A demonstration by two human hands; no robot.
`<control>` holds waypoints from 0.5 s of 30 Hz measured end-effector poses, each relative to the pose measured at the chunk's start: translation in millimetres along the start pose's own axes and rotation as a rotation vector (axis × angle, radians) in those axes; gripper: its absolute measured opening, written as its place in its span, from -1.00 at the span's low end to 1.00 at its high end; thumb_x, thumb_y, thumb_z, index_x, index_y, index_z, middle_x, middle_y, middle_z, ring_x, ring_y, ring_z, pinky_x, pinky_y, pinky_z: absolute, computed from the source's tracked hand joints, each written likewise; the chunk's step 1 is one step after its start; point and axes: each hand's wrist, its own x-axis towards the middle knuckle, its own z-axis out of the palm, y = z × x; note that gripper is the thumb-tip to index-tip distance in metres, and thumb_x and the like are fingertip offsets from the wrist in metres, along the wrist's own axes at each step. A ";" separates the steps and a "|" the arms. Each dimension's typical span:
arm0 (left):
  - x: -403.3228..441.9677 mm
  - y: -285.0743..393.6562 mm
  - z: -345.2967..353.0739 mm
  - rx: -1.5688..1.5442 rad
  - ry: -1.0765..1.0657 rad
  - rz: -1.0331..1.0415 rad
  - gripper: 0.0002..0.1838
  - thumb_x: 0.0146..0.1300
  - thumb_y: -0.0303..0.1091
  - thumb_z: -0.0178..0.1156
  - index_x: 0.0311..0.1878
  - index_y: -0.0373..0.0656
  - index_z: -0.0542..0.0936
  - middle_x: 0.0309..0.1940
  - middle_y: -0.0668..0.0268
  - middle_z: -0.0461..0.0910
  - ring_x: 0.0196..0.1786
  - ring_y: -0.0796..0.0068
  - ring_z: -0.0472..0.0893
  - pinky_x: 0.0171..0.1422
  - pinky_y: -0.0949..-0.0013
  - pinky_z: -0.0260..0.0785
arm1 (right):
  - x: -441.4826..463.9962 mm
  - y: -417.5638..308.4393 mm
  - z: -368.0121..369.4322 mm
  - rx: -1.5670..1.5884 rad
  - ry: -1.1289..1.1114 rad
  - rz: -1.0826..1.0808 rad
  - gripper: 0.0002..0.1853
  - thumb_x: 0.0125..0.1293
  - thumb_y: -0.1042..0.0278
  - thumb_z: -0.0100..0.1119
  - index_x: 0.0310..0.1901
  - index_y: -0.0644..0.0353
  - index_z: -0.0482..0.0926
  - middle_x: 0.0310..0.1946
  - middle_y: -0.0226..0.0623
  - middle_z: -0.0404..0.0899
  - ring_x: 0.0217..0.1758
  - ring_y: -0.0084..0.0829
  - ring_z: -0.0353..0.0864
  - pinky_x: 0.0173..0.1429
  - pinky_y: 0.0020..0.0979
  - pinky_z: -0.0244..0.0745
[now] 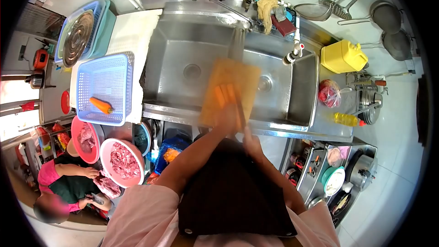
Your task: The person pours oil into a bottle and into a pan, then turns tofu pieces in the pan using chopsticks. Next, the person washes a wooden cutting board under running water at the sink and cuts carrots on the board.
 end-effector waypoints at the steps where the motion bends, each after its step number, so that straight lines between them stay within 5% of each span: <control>1: 0.8 -1.8 2.8 0.006 -0.002 0.002 -0.79 0.26 -0.33 0.17 -0.07 -0.16 0.54 -0.08 0.03 0.63 -0.03 -0.10 0.65 -0.01 -0.07 0.48 | -1.4 0.6 -0.5 -0.004 -0.007 -0.002 -0.19 0.45 -0.40 -0.17 -0.61 0.29 0.49 -0.70 -0.31 0.41 -0.56 -0.39 0.42 -0.39 -0.26 0.34; 6: 9.0 -14.6 24.7 -0.035 0.049 0.003 -0.77 0.24 -0.36 0.20 -0.05 -0.17 0.52 -0.06 0.03 0.61 -0.02 -0.10 0.65 0.00 -0.06 0.50 | -3.4 1.1 -0.5 0.051 -0.036 -0.001 -0.19 0.46 -0.37 -0.17 -0.61 0.32 0.49 -0.69 -0.28 0.41 -0.53 -0.37 0.43 -0.35 -0.26 0.36; 9: 5.9 11.7 -17.5 0.000 -0.125 -0.079 -0.71 0.19 -0.39 0.25 -0.03 -0.18 0.51 -0.07 0.03 0.60 -0.02 -0.10 0.64 -0.02 -0.06 0.51 | 11.0 12.6 16.2 -0.022 0.074 -0.147 -0.21 0.50 -0.30 -0.19 -0.54 0.37 0.54 -0.66 -0.13 0.50 -0.50 -0.19 0.53 -0.29 -0.18 0.40; 10: 5.1 11.8 -17.8 -0.028 -0.073 -0.063 -0.70 0.17 -0.40 0.26 -0.03 -0.19 0.51 -0.07 0.03 0.60 -0.02 -0.11 0.64 -0.02 -0.06 0.51 | 29.8 39.0 27.2 -0.195 0.122 -0.249 -0.26 0.53 -0.23 -0.20 -0.36 0.41 0.63 -0.48 0.15 0.63 -0.30 0.12 0.66 -0.13 -0.03 0.47; 12: 4.7 11.4 -18.8 -0.080 0.040 -0.020 -0.68 0.13 -0.41 0.29 -0.03 -0.19 0.50 -0.08 0.03 0.60 -0.02 -0.12 0.64 -0.04 -0.07 0.52 | 33.0 44.3 41.7 -0.211 0.159 -0.310 -0.29 0.54 -0.22 -0.19 -0.24 0.40 0.66 -0.31 0.28 0.63 -0.12 0.24 0.63 -0.01 0.03 0.46; 15: 3.1 32.8 -51.1 -0.025 -0.074 -0.047 -0.65 0.09 -0.42 0.32 -0.04 -0.20 0.50 -0.07 0.03 0.60 -0.03 -0.14 0.63 -0.04 -0.07 0.52 | 35.3 35.1 38.3 -0.161 0.154 -0.372 -0.31 0.54 -0.22 -0.17 -0.11 0.39 0.67 -0.12 0.37 0.60 0.08 0.27 0.58 0.16 0.04 0.44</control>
